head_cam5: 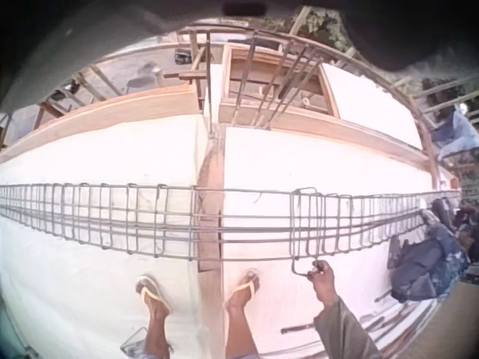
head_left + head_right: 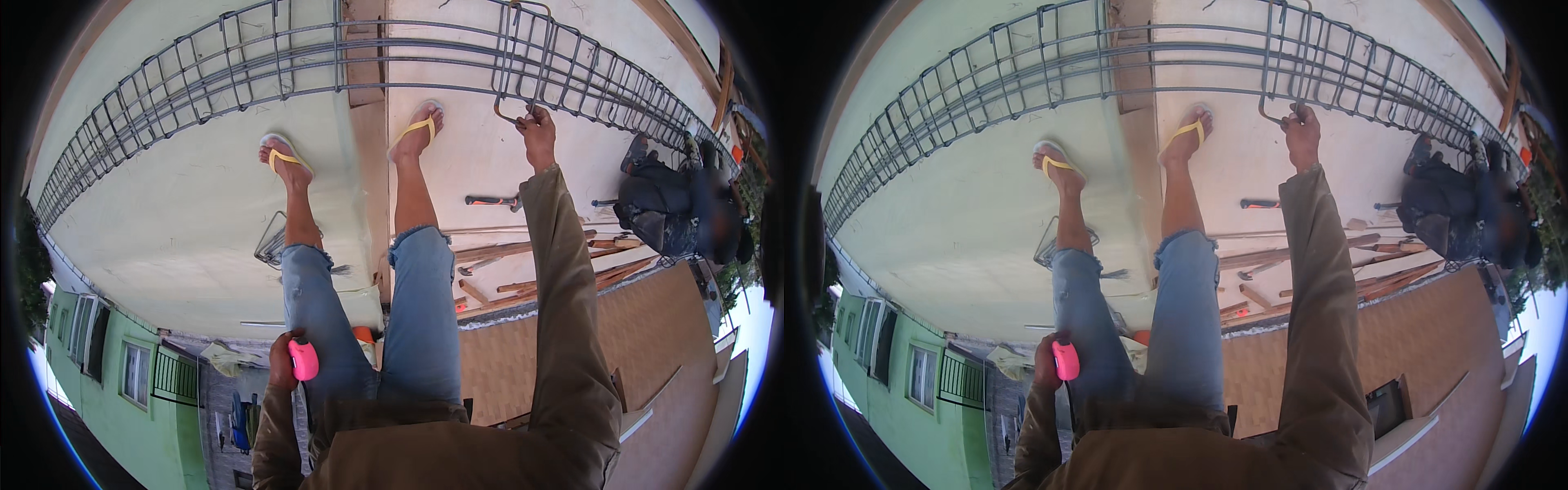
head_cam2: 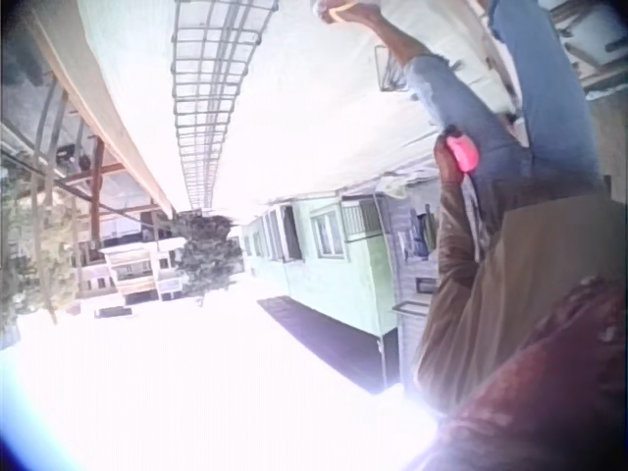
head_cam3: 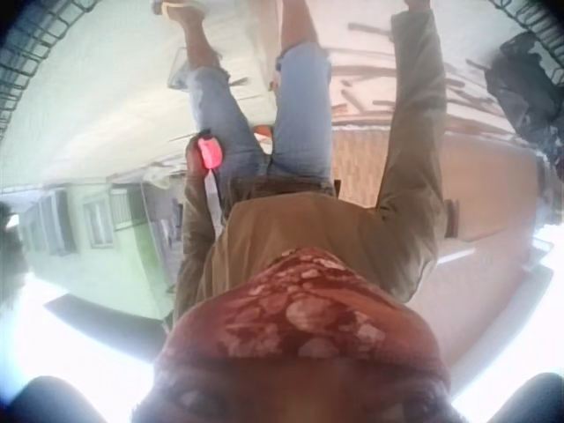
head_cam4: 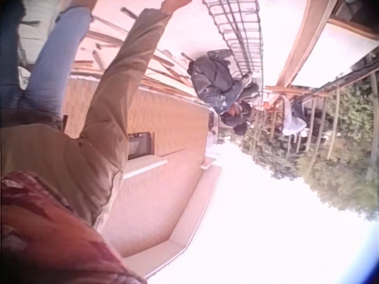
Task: The person measures a metal rod with a tape measure, then picks up and stacks multiple U-shaped rebar stirrups on a rooftop construction site. The person arranges the stirrups into a neat pile.
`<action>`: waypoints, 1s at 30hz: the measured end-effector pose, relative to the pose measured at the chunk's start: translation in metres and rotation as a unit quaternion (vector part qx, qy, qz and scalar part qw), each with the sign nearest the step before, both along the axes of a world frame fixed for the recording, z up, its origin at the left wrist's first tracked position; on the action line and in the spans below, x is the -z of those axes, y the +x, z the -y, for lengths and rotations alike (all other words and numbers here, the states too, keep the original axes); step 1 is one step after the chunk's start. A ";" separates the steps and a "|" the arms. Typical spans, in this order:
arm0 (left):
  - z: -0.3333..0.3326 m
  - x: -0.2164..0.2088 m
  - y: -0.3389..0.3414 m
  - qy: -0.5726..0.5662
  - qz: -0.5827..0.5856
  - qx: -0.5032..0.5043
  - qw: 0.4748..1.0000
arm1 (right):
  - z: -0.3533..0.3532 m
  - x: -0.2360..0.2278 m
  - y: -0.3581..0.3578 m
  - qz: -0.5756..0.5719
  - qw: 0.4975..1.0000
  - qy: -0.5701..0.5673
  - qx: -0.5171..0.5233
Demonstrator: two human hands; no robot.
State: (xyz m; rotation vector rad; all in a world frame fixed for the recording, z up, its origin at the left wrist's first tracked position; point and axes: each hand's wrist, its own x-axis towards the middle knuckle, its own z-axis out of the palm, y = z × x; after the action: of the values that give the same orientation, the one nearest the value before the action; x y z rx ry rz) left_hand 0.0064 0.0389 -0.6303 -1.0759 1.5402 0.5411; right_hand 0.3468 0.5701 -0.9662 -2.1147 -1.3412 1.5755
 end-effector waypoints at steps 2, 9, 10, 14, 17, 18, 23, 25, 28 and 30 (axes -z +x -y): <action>0.002 0.008 0.003 -0.016 -0.003 0.008 1.000 | -0.007 0.028 0.000 0.013 0.999 0.012 0.031; 0.002 0.022 -0.005 -0.056 0.056 -0.055 0.995 | -0.021 0.096 0.020 0.175 0.983 -0.008 -0.052; 0.001 0.023 -0.006 -0.068 0.060 -0.054 0.994 | -0.020 0.099 0.024 0.179 0.982 0.003 -0.061; -0.002 0.025 -0.009 -0.060 0.063 -0.059 0.995 | -0.022 0.102 0.032 0.198 0.977 -0.001 -0.081; -0.003 0.028 -0.011 -0.074 0.058 -0.066 0.993 | -0.024 0.103 0.034 0.216 0.972 0.011 -0.089; -0.004 0.027 -0.013 -0.071 0.057 -0.067 0.994 | -0.024 0.104 0.035 0.234 0.967 0.019 -0.097; -0.006 0.027 -0.019 -0.061 0.066 -0.050 0.995 | -0.022 0.117 0.048 0.250 0.960 0.046 -0.116; -0.007 0.028 -0.021 -0.053 0.068 -0.044 0.995 | -0.024 0.123 0.054 0.290 0.945 0.047 -0.144; -0.008 0.029 -0.025 -0.067 0.077 -0.040 0.994 | -0.026 0.126 0.055 0.290 0.947 0.043 -0.131; -0.008 0.029 -0.026 -0.052 0.072 -0.047 0.995 | -0.028 0.122 0.050 0.286 0.951 0.033 -0.114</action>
State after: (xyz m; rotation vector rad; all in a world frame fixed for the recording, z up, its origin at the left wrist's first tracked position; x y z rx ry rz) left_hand -0.0193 0.0470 -0.6592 -1.2444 1.4102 0.4415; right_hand 0.3966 0.5977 -1.0882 -2.5629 -1.8331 0.9817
